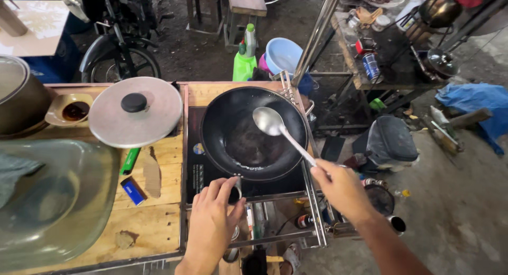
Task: The person prepares a meal by stirring oil in a wok, cleaning a bottle with a cloth, and pouring oil into the pan. They then bring a bowl of ingredients to the stove area.
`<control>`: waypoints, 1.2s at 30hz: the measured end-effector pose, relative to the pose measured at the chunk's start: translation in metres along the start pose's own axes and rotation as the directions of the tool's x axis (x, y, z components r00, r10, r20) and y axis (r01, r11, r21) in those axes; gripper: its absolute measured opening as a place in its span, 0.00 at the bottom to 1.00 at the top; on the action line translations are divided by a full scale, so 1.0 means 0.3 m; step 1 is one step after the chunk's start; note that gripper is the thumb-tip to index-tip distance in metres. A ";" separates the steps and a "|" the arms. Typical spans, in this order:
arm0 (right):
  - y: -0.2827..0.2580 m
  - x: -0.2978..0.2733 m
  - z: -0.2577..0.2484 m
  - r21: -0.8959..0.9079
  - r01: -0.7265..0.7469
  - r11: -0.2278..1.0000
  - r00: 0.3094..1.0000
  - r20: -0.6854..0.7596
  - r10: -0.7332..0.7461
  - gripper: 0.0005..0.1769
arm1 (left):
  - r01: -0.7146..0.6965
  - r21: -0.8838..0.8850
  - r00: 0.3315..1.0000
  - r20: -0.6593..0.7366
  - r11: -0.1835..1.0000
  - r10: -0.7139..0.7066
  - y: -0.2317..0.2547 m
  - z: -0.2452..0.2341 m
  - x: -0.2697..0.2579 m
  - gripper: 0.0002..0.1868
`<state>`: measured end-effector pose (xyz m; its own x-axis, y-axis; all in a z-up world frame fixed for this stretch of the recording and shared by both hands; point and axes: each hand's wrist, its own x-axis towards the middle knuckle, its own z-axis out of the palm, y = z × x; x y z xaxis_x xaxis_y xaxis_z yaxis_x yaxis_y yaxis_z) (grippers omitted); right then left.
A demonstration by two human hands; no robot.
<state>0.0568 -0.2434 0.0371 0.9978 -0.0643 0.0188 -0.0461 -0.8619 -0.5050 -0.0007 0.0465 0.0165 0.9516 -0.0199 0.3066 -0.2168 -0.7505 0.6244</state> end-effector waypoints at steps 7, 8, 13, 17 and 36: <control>-0.039 0.089 0.145 0.162 -0.023 0.987 0.997 0.072 0.012 0.16 | -0.036 0.013 0.999 -0.014 0.999 0.036 -0.003 -0.003 0.001 0.25; -0.057 0.098 0.158 0.128 0.011 0.992 0.998 0.057 -0.019 0.15 | -0.021 0.016 1.000 -0.003 1.000 0.021 -0.001 0.001 0.001 0.25; -0.038 0.138 0.032 0.111 -0.033 0.993 0.935 0.354 -0.009 0.15 | -0.012 0.027 1.000 -0.003 1.000 0.012 -0.005 0.001 0.001 0.25; -0.027 0.198 -0.113 -0.312 -0.002 0.950 0.989 0.137 0.047 0.12 | -0.020 0.013 1.000 0.001 1.000 0.020 -0.009 0.006 0.001 0.26; -0.060 0.160 -0.221 -0.452 0.125 0.883 0.977 0.212 -0.029 0.13 | -0.049 -0.001 0.999 -0.001 0.999 0.049 -0.011 -0.005 0.004 0.26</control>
<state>0.1023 -0.2642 0.1041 0.9863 0.0690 -0.1496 0.0616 -0.9967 -0.0536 0.0009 0.0500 0.0159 0.9395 -0.0557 0.3379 -0.2635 -0.7481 0.6091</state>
